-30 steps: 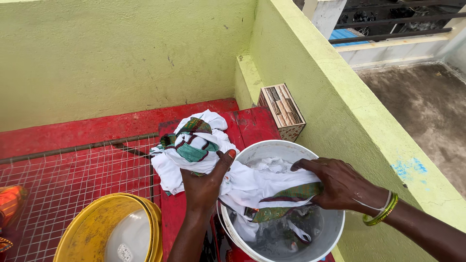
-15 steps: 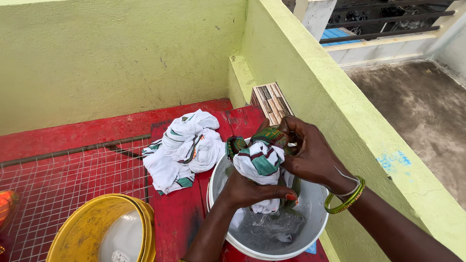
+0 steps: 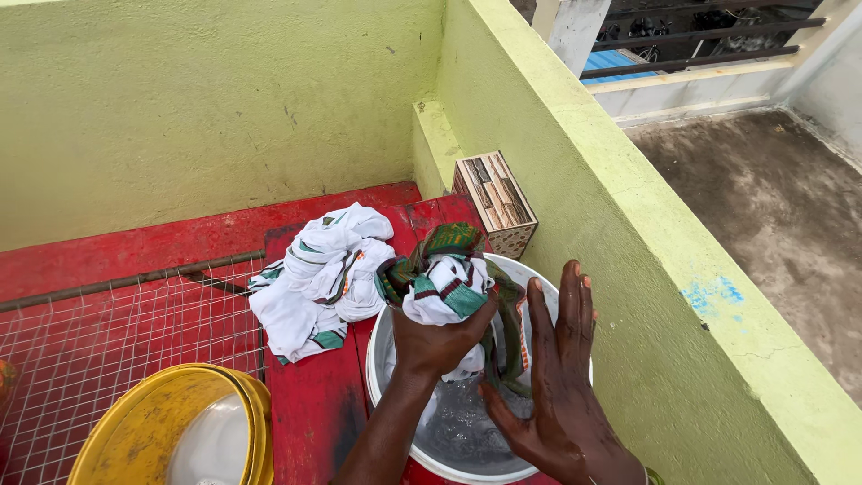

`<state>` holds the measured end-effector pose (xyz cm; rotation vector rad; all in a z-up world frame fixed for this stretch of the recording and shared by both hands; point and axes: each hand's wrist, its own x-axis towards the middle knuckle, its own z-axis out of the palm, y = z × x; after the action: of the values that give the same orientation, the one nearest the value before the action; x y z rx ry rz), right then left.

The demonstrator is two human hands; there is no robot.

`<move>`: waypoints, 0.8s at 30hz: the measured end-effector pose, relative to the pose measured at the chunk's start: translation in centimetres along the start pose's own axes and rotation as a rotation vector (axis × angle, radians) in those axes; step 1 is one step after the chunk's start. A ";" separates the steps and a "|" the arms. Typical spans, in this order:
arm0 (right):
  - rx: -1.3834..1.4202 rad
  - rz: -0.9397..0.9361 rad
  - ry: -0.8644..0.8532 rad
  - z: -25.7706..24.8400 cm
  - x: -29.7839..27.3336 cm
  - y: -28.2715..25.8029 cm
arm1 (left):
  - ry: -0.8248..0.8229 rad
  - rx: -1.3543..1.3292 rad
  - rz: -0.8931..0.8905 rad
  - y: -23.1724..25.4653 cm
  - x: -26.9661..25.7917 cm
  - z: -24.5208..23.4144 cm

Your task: The person washes white garments with green and orange borders by hand in a white bucket filled with soapy water. They repeatedly submerge, agitate, and wring out the clothes, then place them on a red tiled surface next to a pile of other wet laundry.

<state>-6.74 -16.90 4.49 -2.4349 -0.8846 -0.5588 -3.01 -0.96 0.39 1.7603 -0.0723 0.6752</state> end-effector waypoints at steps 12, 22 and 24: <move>0.471 0.105 0.004 14.0 -4.6 9.9 | -0.439 -0.969 -0.065 -0.4 -3.3 -1.4; 0.957 0.237 -0.825 17.3 -6.0 16.1 | -0.834 -0.994 -0.160 -2.1 -0.2 -1.8; 1.014 0.233 -0.887 17.3 -5.7 16.6 | -0.867 -1.175 -0.229 -2.5 0.1 -1.6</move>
<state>4.01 -20.99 -17.27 -1.6858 -0.8492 0.9322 -2.56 1.26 -1.48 0.7600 -0.6958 -0.3410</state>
